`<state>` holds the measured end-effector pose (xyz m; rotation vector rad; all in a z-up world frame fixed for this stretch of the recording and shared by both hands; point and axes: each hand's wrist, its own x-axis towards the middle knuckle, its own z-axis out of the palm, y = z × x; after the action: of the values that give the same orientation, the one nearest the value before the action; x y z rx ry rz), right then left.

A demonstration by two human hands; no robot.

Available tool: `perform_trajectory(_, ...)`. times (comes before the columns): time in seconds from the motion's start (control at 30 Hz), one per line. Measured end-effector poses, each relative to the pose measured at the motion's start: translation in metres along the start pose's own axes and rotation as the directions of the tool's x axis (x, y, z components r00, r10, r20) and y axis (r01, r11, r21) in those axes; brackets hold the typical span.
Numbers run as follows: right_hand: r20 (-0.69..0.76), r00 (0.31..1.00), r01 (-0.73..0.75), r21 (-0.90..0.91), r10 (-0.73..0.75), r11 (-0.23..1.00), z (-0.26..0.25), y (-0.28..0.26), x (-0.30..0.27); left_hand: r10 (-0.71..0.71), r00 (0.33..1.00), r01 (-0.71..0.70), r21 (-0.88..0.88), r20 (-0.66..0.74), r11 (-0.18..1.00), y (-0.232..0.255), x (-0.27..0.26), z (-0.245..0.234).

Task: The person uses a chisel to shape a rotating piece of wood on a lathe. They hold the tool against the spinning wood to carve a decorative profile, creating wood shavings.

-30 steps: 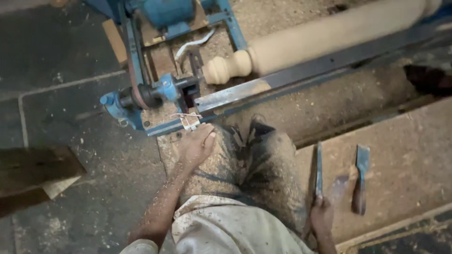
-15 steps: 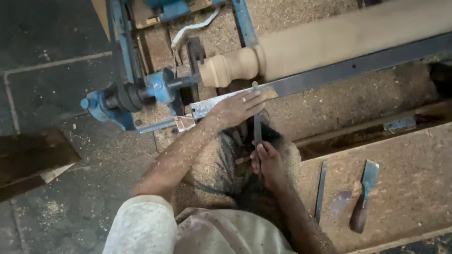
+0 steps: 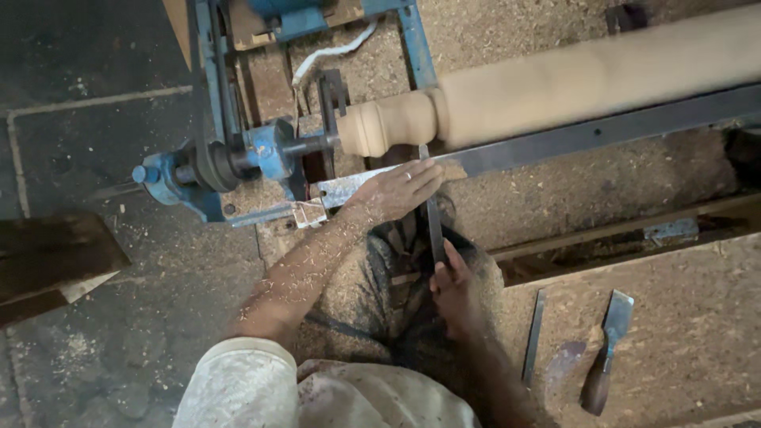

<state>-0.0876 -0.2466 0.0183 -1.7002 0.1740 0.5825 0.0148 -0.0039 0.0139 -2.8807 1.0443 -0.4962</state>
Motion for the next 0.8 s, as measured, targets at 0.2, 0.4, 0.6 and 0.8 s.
perform_trajectory(0.2,0.099,0.991,-0.083,-0.092,0.092,0.992,-0.018,-0.029,0.005,-0.008,1.0,0.01,0.061,-0.029,0.998,0.001,-0.005,0.013)
perform_trajectory(0.4,0.05,0.993,-0.091,-0.184,0.102,0.979,-0.022,-0.034,0.006,-0.023,0.999,0.023,0.014,0.038,1.0,0.002,-0.006,0.016)
perform_trajectory(0.6,0.098,0.983,-0.183,0.381,0.158,0.906,0.009,-0.021,-0.012,-0.001,0.999,0.0,0.018,0.041,1.0,-0.003,0.001,0.015)
perform_trajectory(0.8,0.01,0.986,-0.163,0.214,0.165,0.963,0.022,-0.004,-0.012,-0.043,0.998,0.04,-0.058,-0.054,0.998,0.0,-0.001,0.002)
